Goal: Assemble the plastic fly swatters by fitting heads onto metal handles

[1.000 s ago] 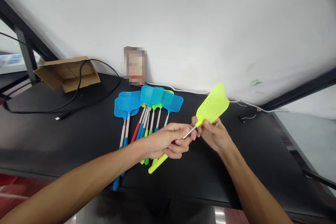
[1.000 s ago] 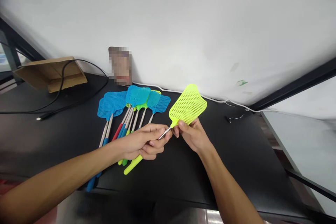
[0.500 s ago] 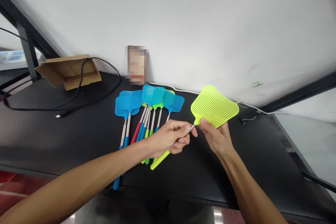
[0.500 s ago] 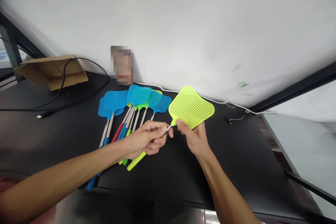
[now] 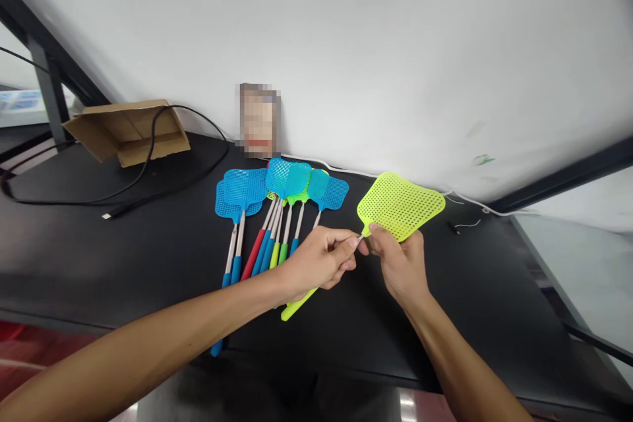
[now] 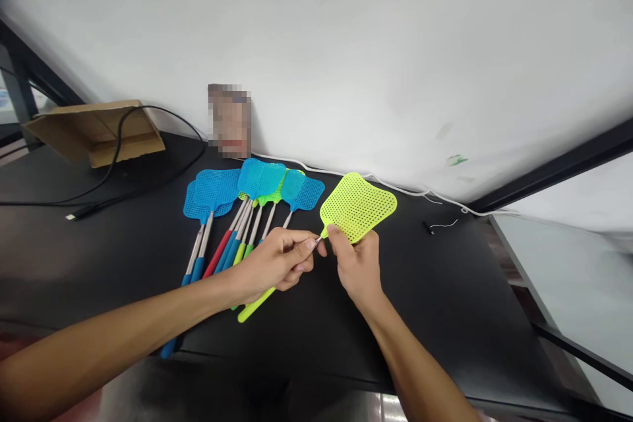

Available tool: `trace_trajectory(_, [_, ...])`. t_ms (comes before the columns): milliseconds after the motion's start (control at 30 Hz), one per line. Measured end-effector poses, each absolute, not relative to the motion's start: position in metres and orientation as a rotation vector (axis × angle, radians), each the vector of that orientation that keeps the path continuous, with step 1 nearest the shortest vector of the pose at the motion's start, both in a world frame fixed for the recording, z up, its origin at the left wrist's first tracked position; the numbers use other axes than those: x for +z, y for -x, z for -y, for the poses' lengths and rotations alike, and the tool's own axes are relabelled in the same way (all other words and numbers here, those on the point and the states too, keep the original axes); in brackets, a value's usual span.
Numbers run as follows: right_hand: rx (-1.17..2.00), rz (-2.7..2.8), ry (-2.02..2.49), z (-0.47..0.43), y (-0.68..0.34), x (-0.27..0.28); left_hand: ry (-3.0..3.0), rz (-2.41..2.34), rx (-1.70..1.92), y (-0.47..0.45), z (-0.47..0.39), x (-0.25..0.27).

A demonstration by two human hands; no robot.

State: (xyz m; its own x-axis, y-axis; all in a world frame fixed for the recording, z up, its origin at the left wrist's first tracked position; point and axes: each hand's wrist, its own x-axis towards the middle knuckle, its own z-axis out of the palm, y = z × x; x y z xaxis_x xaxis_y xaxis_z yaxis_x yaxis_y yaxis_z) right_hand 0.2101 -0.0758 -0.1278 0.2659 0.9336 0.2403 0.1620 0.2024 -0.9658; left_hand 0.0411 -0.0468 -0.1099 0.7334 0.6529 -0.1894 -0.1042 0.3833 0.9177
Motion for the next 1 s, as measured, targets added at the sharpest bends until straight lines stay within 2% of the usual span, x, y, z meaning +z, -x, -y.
trace_trajectory(333, [0.772, 1.175, 1.278, 0.076, -0.202, -0.127, -1.126, -0.616, 0.537, -0.043, 0.046, -0.112])
trace_trajectory(633, [0.899, 1.151, 1.168, 0.074, -0.202, -0.132, -0.994, -0.558, 0.517, -0.041, 0.045, -0.11])
trace_trajectory(1000, [0.864, 1.529, 1.351, 0.076, -0.194, -0.128, -0.916, -0.614, 0.898, -0.039, 0.029, -0.101])
